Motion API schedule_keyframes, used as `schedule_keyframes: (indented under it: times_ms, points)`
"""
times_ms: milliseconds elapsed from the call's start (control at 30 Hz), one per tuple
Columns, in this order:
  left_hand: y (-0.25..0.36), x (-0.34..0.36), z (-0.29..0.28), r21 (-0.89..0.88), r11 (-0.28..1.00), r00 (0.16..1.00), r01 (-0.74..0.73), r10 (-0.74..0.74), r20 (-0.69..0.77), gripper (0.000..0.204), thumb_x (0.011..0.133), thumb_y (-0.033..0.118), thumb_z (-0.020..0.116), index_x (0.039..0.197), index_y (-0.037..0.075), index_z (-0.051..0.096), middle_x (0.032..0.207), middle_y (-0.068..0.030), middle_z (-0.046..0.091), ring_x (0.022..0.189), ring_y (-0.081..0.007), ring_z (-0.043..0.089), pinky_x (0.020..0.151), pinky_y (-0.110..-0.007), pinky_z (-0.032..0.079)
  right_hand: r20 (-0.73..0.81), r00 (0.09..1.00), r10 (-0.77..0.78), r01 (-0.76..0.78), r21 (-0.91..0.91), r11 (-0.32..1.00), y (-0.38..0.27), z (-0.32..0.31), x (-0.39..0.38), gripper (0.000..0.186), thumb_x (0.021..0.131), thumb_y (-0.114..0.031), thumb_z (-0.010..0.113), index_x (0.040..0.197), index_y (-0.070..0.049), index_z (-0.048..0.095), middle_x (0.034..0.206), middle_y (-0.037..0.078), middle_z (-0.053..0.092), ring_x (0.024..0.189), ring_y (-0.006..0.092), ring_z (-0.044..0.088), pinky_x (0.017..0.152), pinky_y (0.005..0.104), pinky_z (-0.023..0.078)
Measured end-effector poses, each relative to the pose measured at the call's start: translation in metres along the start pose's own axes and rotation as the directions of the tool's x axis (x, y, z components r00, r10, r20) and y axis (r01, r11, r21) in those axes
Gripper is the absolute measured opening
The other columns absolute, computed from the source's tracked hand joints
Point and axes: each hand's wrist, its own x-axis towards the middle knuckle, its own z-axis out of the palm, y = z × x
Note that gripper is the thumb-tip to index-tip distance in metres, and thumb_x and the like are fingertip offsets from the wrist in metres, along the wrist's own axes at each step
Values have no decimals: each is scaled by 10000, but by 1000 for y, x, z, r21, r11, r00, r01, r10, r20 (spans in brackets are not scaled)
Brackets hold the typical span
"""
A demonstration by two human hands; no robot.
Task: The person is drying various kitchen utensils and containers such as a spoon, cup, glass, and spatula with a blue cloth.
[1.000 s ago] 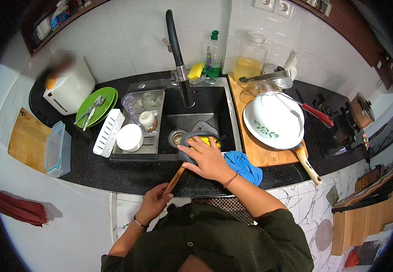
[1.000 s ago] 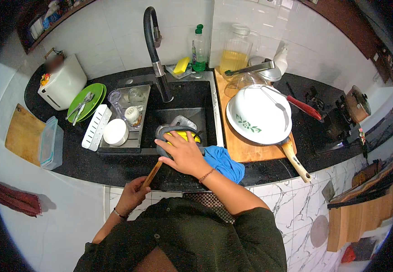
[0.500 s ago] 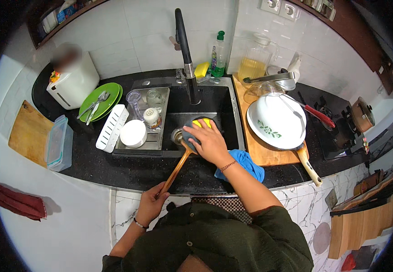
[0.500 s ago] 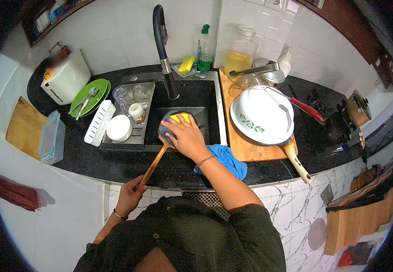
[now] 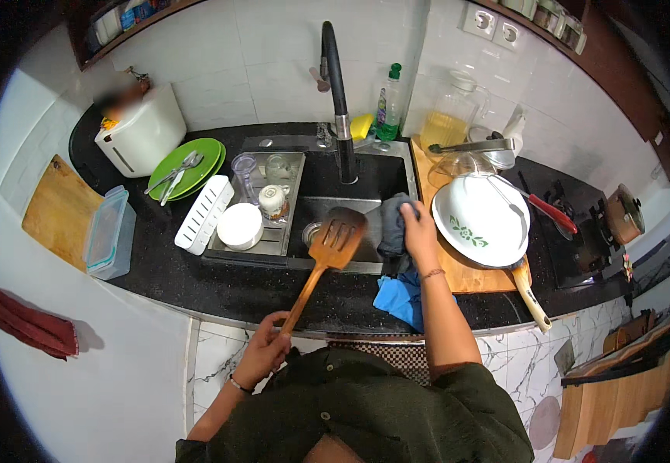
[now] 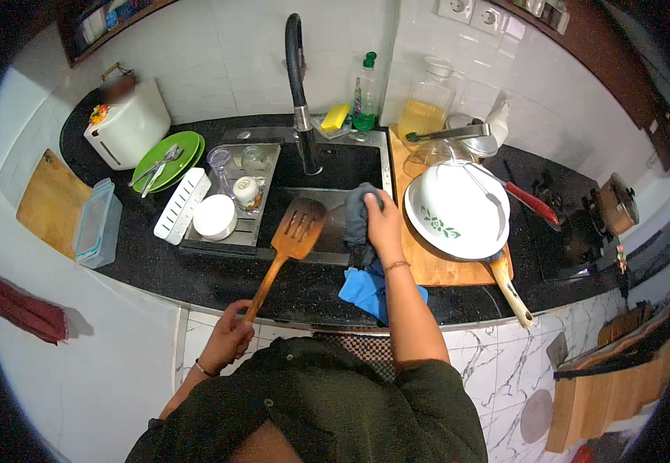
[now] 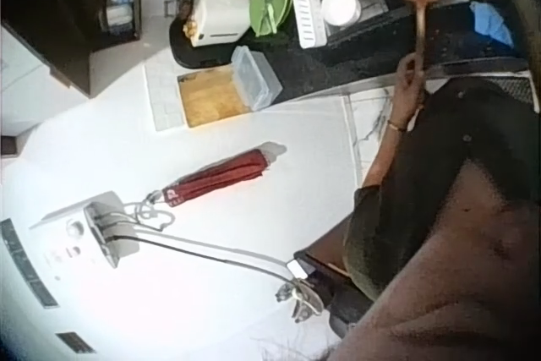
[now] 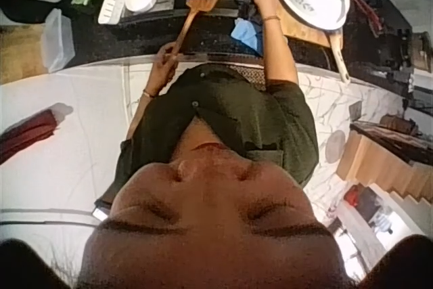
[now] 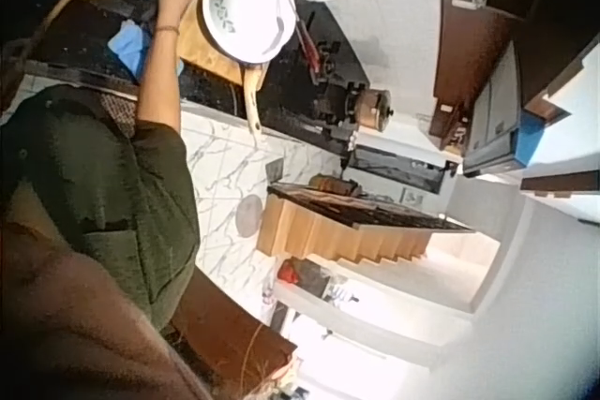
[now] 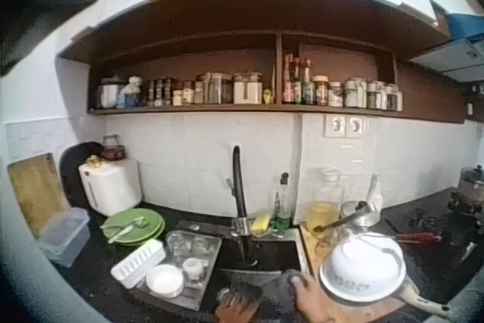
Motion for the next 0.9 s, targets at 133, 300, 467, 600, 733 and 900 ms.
schedule_keyframes:
  times_ms: [133,300,467,600,733,900]
  points:
    - [-4,4,-10,-257,965,983,45,4,185,364,939,318,425,1229,99,408,566,6,398,364,-57,338,327,-193,282,-163,982,-90,129,247,960,-22,15,-32,369,864,-215,548,1127,41,517,1081,130,572,995,208,526,891,303,390]
    - [-6,6,-13,-412,888,926,202,-37,375,475,937,440,361,1263,96,388,510,17,333,345,-45,308,325,-183,278,242,670,-702,737,-99,669,-49,47,-76,486,720,-169,670,1184,-139,528,1278,143,450,1153,309,450,974,459,333]
    - [-8,3,-19,-467,812,841,351,-54,538,503,944,452,318,1297,96,356,488,25,306,327,-34,281,308,-170,258,447,502,-741,856,-135,499,-57,61,-81,529,684,-135,665,1185,-246,535,1326,53,434,1242,289,386,1019,546,245]
    - [-7,8,-21,-440,816,819,375,-70,569,504,947,452,304,1316,109,330,479,28,292,325,-25,269,291,-162,246,435,509,-743,849,-110,517,-52,64,-68,504,695,-107,660,1173,-220,547,1314,16,455,1246,270,388,1029,542,234]
    - [-6,13,-22,-430,829,826,358,-67,560,510,946,455,297,1330,120,310,478,27,294,321,-25,268,287,-164,248,354,590,-726,788,-55,613,-46,74,-62,482,681,-10,639,1131,-170,574,1272,42,503,1219,274,426,1038,477,272]
    - [-21,6,-26,-453,798,811,397,-74,580,505,947,452,298,1329,122,312,483,27,304,318,-28,274,287,-166,256,257,786,-562,595,-69,801,-25,71,-39,396,748,15,579,1127,-97,554,1259,106,505,1214,317,418,1030,463,294]
